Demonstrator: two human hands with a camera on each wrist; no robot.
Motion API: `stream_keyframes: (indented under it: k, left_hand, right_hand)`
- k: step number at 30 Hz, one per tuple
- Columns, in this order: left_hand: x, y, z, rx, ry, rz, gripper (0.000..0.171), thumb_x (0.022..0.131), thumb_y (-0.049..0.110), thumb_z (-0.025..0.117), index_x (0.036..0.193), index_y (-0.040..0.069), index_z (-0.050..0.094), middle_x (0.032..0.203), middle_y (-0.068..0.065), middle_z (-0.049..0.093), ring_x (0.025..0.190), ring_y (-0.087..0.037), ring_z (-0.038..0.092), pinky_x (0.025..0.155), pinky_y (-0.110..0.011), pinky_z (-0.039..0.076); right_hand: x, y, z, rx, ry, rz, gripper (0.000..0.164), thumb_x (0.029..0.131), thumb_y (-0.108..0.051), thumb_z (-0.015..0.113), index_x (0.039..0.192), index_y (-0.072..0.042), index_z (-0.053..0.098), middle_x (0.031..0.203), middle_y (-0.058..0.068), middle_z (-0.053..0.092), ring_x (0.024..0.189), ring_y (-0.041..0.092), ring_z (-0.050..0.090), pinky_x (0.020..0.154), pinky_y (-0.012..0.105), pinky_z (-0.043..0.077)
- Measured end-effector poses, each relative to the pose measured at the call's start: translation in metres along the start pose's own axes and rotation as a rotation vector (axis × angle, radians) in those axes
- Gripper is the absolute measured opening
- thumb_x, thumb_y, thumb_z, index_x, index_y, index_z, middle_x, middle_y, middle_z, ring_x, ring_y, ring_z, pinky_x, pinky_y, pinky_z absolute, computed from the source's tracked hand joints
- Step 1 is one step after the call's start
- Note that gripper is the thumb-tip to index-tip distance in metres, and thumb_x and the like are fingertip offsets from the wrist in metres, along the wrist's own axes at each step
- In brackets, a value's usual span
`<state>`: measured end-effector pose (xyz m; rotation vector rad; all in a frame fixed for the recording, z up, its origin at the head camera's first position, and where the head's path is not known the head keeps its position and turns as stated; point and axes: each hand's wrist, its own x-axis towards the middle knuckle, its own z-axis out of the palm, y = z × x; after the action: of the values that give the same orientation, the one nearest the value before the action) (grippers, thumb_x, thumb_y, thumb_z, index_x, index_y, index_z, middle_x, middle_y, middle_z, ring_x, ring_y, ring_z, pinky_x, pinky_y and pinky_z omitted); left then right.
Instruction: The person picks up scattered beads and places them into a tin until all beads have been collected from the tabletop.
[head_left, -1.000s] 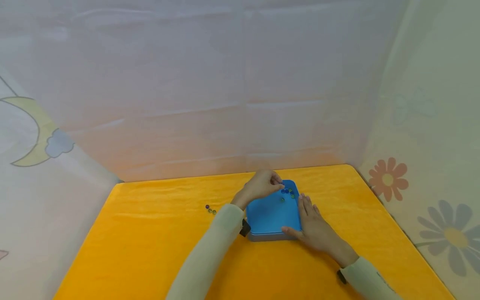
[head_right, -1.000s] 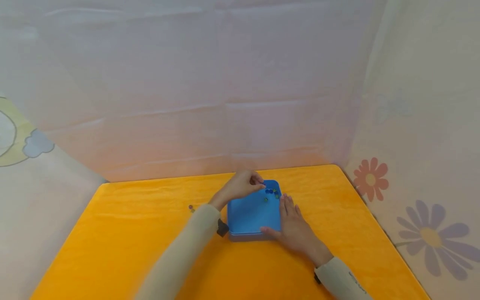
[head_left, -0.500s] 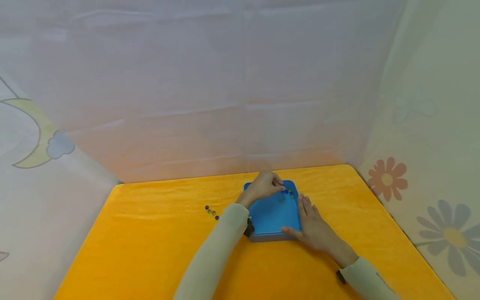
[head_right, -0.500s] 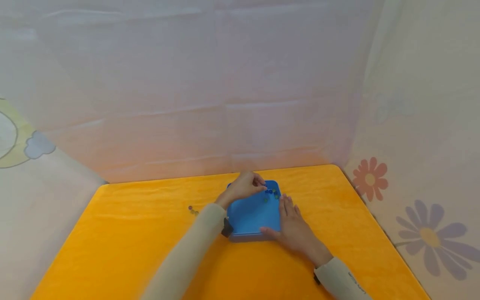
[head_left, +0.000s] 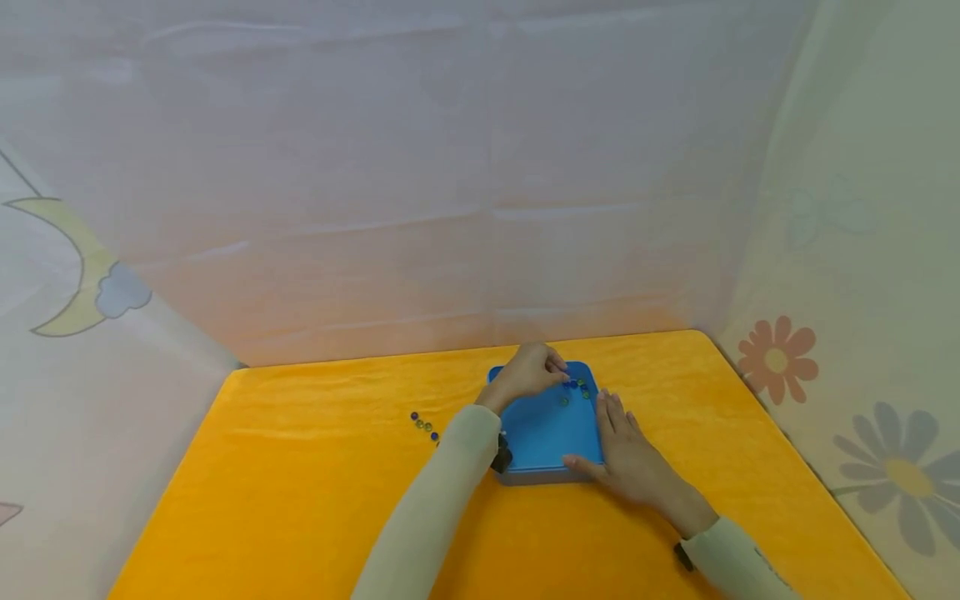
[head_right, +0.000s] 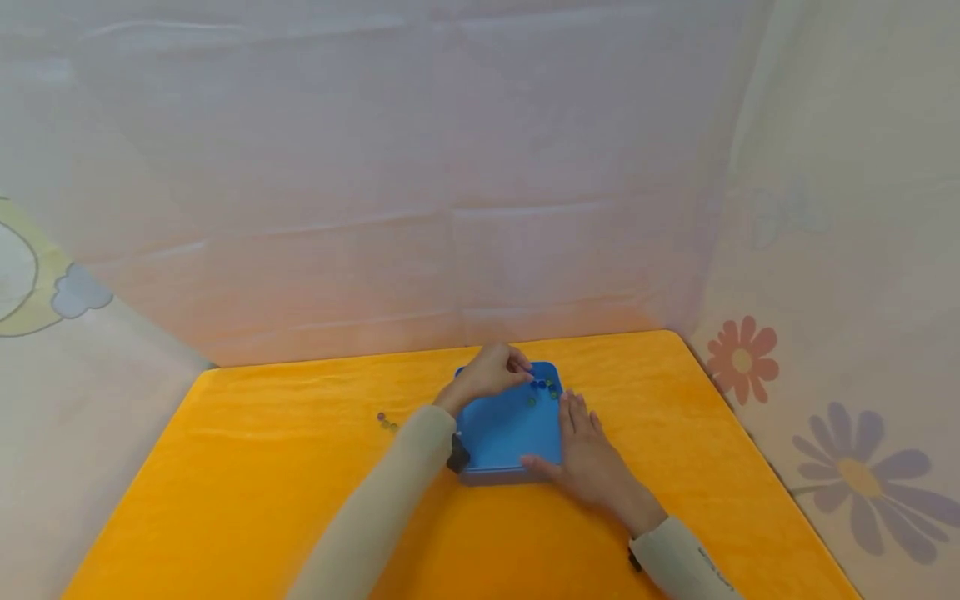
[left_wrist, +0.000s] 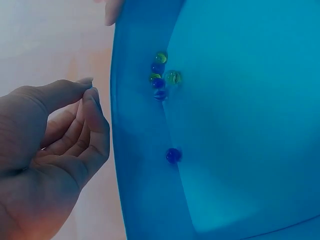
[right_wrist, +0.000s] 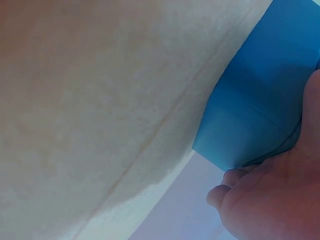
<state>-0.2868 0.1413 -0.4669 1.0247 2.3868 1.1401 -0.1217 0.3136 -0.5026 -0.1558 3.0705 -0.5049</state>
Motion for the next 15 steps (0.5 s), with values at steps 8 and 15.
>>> stream_keyframes:
  k: [8,15]
  left_hand:
    - [0.0016,-0.0051,-0.0001,-0.005,0.023,-0.012,0.023,0.103,0.017,0.069,0.12,0.003,0.075,0.11,-0.011,0.074,0.097,-0.019,0.07,0.086,-0.022,0.056]
    - [0.0024,-0.0038,-0.0015,0.007,0.011,-0.016,0.026,0.104,0.017,0.067,0.124,0.001,0.073,0.114,-0.013,0.073,0.103,-0.021,0.069,0.091,-0.023,0.055]
  right_hand:
    - [0.0006,0.0009,-0.001,-0.006,-0.007,0.017,0.118,0.095,-0.071,0.06,0.162,0.014,0.012,0.171,0.037,0.013,0.158,0.057,0.016,0.124,0.072,0.019]
    - [0.0007,0.0032,-0.001,0.01,-0.026,0.031,0.12,0.095,-0.072,0.06,0.163,0.013,0.01,0.171,0.036,0.011,0.158,0.057,0.015,0.124,0.072,0.017]
